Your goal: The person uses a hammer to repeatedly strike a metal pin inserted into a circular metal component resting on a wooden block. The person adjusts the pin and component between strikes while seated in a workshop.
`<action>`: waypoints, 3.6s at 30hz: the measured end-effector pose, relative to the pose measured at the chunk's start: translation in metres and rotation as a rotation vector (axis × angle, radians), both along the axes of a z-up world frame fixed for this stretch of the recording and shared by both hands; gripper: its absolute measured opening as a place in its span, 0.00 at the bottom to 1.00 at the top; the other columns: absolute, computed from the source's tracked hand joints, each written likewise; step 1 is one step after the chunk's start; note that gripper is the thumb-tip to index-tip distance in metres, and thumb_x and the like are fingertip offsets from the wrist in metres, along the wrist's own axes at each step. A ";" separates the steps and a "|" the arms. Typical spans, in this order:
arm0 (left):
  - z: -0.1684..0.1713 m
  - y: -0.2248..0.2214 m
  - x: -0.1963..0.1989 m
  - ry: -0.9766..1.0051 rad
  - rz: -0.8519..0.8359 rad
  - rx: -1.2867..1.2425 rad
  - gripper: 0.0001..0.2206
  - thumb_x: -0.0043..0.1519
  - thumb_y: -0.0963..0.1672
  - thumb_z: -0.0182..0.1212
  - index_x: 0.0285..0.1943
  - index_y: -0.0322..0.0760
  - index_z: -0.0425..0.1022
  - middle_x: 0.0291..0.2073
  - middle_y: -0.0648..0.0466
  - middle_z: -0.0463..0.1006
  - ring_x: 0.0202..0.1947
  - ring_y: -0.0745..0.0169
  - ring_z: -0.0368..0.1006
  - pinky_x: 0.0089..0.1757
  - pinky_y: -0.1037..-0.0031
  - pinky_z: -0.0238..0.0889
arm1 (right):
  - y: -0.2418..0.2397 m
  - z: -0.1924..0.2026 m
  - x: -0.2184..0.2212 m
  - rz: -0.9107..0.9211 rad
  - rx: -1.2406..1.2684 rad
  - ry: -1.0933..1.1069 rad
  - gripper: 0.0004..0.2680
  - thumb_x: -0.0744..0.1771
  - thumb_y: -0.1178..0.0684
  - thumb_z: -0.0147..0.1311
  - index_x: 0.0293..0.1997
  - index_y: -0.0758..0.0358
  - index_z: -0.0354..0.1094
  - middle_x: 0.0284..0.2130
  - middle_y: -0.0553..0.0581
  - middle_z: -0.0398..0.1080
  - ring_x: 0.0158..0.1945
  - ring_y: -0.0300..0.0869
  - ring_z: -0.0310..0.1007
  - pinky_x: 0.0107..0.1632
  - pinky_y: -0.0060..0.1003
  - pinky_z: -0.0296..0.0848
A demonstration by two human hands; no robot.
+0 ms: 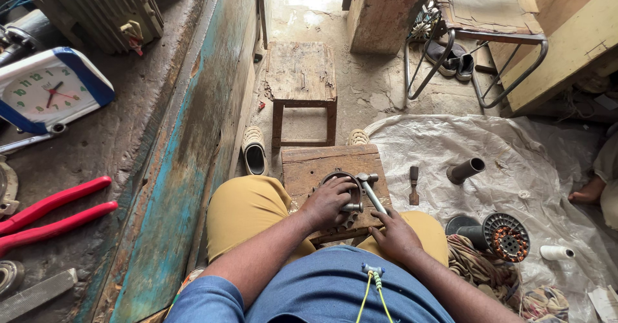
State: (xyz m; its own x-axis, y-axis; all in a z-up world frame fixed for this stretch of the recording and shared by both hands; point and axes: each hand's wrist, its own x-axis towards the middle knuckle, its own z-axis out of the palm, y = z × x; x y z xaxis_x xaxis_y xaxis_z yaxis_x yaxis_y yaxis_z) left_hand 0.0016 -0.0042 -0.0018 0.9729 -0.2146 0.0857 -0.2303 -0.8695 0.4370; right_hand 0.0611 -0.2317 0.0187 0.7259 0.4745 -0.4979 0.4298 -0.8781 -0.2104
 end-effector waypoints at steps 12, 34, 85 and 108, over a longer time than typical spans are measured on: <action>0.002 0.001 -0.002 0.021 -0.004 -0.010 0.11 0.56 0.45 0.69 0.41 0.35 0.75 0.68 0.45 0.65 0.75 0.47 0.50 0.70 0.54 0.42 | 0.000 0.000 0.001 -0.048 0.060 0.018 0.20 0.67 0.41 0.56 0.68 0.40 0.61 0.64 0.53 0.60 0.62 0.46 0.69 0.64 0.42 0.70; -0.019 0.041 -0.004 -0.047 0.477 -1.342 0.15 0.67 0.53 0.57 0.42 0.38 0.70 0.34 0.55 0.82 0.32 0.68 0.75 0.37 0.75 0.72 | -0.006 -0.020 0.014 -0.099 0.208 0.093 0.19 0.65 0.43 0.60 0.63 0.42 0.67 0.57 0.56 0.67 0.56 0.51 0.73 0.57 0.44 0.73; -0.054 0.056 -0.010 -0.073 0.864 -1.326 0.13 0.72 0.48 0.50 0.55 0.35 0.73 0.33 0.55 0.78 0.32 0.70 0.73 0.37 0.77 0.69 | -0.011 -0.025 0.015 -0.111 0.304 0.092 0.18 0.66 0.43 0.57 0.64 0.44 0.69 0.59 0.61 0.66 0.53 0.54 0.74 0.56 0.46 0.72; -0.094 0.064 -0.008 0.006 0.992 -1.444 0.13 0.70 0.47 0.46 0.53 0.36 0.72 0.35 0.51 0.81 0.32 0.66 0.75 0.38 0.74 0.70 | -0.006 -0.020 0.018 -0.230 0.233 0.103 0.26 0.66 0.46 0.57 0.74 0.51 0.51 0.53 0.66 0.71 0.57 0.56 0.73 0.60 0.48 0.70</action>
State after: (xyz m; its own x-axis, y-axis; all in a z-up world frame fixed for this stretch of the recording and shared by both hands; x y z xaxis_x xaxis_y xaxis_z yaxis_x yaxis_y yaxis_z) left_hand -0.0061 0.0596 -0.0962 0.6781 0.6470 -0.3487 0.1046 0.3847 0.9171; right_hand 0.0792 -0.2379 -0.0013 0.7788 0.4138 -0.4714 0.1921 -0.8728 -0.4488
